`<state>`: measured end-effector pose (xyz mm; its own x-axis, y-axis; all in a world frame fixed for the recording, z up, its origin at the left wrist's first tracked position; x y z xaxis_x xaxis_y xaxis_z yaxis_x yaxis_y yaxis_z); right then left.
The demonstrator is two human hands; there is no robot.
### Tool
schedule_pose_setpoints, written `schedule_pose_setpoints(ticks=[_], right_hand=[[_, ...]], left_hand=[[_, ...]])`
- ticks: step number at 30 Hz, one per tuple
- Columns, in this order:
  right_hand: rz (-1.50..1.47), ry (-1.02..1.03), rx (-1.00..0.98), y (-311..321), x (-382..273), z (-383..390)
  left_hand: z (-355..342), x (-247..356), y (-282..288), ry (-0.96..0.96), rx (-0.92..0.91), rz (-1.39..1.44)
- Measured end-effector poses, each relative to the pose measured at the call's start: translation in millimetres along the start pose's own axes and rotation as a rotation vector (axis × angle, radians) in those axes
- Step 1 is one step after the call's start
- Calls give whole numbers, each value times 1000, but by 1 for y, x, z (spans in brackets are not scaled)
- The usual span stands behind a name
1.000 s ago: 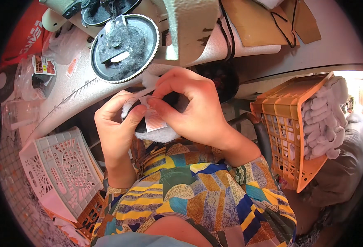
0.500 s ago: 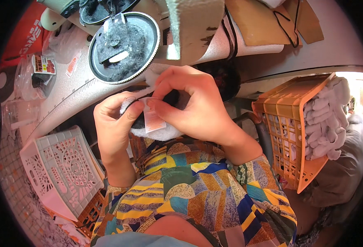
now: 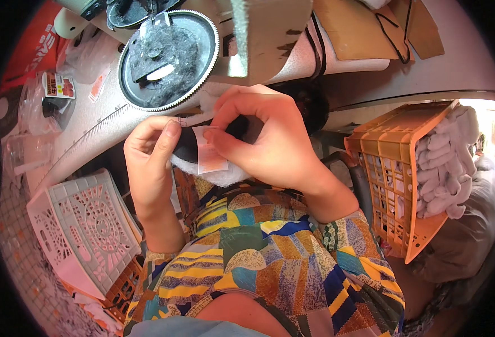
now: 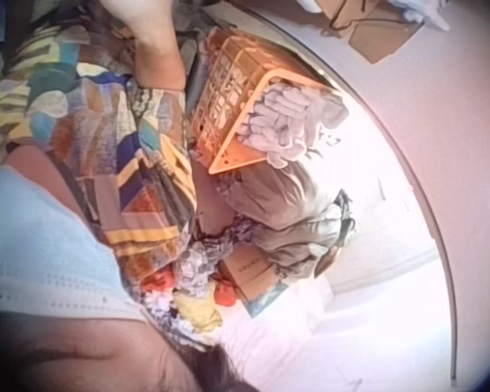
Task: The person is sewing and assembling fabric gloves using a specialized industrial sewing machine and small hand tools like scissors.
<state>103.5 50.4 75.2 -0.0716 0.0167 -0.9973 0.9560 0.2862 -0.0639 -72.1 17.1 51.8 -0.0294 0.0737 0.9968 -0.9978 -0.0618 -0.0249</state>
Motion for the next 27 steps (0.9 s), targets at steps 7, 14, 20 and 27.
schedule_pose_setpoints(ticks=[7,14,20,27], right_hand=[[23,48,-7,1,2,1],[17,49,-9,1,1,1],[-100,-43,-17,-7,1,0],[-48,34,-10,-3,-3,1]], left_hand=[[-7,2,23,-43,222,178],[2,21,63,-396,712,-1186],[9,15,-3,-431,148,-629],[8,6,-19,-189,90,-195]])
Point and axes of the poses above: each hand's wrist, its own z-axis away from the middle knuckle, its own y-axis out of the back of the hand, x = y × z, the point moved 3 cm from there along -z, towards the middle knuckle, and after that the axes turned 14 degrees about -z, right-handed, at the moved point
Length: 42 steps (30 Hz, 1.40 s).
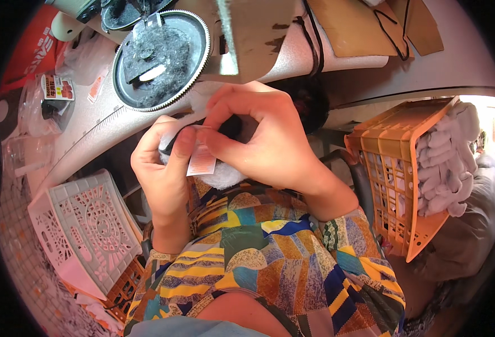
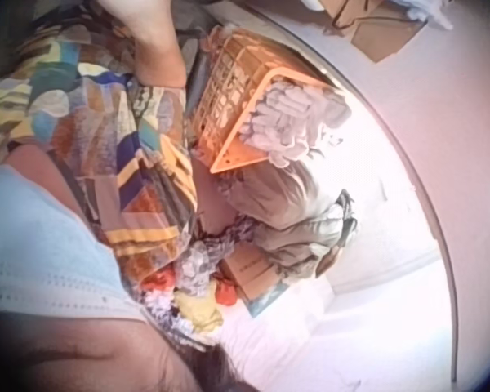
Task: The person is sewing and assembling fabric gloves using a specialized industrial sewing machine and small hand tools like scissors.
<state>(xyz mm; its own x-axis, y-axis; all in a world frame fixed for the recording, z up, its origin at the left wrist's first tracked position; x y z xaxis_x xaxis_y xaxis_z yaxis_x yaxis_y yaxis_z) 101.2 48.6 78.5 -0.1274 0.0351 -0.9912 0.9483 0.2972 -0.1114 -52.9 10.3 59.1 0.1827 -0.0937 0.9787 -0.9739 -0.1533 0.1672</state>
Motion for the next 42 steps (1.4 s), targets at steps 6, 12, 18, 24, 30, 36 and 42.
schedule_pose_setpoints(ticks=[6,12,18,24,30,36,42], right_hand=[[-240,-137,27,-1,1,0],[-438,-29,60,-2,7,-6],[117,145,-32,20,-14,-40],[-120,291,-222,35,-26,-82],[-130,296,-168,26,-41,-82],[-428,236,-80,25,-41,-80],[-285,246,-87,26,-43,-79]], left_hand=[[4,5,-1,-75,111,-36],[-5,7,0,-193,185,-168],[-39,15,8,-413,324,-309],[-61,39,17,-500,478,-371],[-61,42,20,-595,570,-342],[-66,38,12,-533,519,-313],[-65,36,13,-543,519,-296]])
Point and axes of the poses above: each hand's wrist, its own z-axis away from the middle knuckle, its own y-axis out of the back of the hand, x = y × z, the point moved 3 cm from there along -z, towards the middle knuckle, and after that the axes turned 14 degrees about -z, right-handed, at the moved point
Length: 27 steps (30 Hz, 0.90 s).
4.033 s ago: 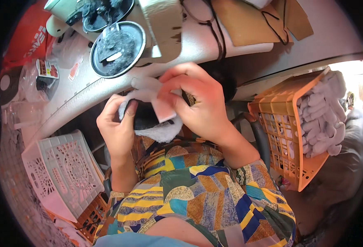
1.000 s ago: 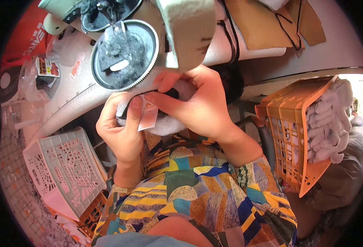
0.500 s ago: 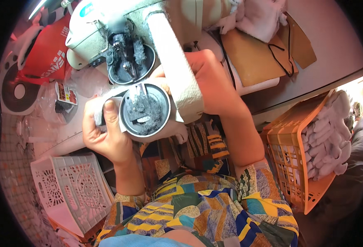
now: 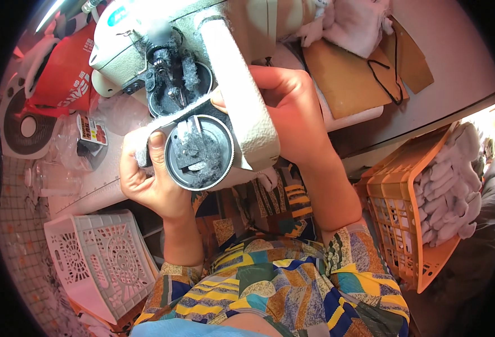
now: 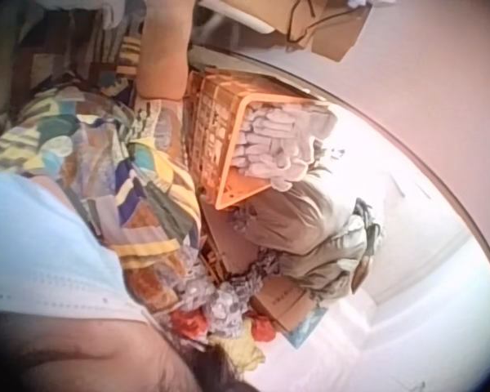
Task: The person is sewing and assembling fabric gloves using a specialized industrial sewing machine and small hand tools like scissors.
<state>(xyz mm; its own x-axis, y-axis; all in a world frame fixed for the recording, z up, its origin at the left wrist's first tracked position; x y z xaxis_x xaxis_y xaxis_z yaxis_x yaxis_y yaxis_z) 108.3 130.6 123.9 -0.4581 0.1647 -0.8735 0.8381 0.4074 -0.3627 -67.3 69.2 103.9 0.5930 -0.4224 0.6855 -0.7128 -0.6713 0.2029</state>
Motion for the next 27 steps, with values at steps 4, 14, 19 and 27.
schedule_pose_setpoints(ticks=[4,14,19,27], right_hand=[[-39,4,-2,0,1,-2],[-171,26,121,17,3,-1],[-199,15,140,16,5,-1],[134,-16,-106,0,-11,-2]], left_hand=[[-2,0,-1,-20,-2,-11],[6,12,-3,199,-32,316],[10,11,-7,270,-32,407],[13,11,-11,322,23,373]])
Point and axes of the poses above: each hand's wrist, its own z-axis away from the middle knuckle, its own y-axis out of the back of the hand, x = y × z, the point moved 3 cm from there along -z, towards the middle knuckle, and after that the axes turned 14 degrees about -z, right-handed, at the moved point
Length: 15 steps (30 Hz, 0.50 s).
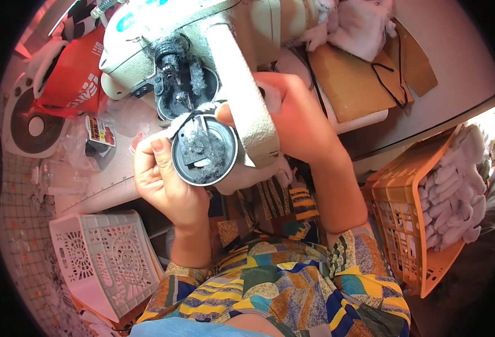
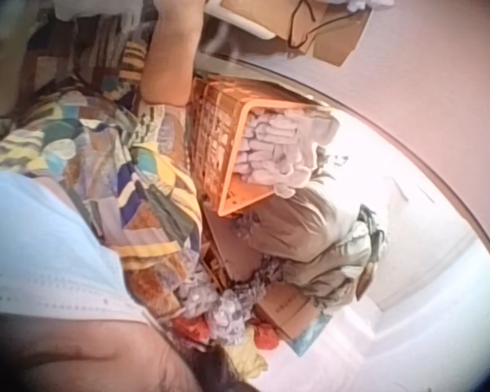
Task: The person is sewing and assembling fabric gloves using a specialized industrial sewing machine and small hand tools like scissors.
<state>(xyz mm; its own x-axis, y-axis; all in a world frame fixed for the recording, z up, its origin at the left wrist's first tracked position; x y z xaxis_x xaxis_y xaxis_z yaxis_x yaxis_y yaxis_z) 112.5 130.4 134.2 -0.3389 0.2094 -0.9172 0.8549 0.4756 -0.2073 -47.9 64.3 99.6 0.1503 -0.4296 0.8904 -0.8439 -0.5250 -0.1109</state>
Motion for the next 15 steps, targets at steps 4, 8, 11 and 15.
schedule_pose_setpoints(ticks=[4,8,11,15], right_hand=[[26,-69,-38,-2,4,-6],[44,151,-70,4,30,10],[61,94,19,-6,52,42],[229,266,52,-21,53,46]], left_hand=[[1,-3,3,15,-53,45],[3,-5,6,55,-97,82],[4,-5,11,83,-145,6],[12,-10,21,43,-330,-221]])
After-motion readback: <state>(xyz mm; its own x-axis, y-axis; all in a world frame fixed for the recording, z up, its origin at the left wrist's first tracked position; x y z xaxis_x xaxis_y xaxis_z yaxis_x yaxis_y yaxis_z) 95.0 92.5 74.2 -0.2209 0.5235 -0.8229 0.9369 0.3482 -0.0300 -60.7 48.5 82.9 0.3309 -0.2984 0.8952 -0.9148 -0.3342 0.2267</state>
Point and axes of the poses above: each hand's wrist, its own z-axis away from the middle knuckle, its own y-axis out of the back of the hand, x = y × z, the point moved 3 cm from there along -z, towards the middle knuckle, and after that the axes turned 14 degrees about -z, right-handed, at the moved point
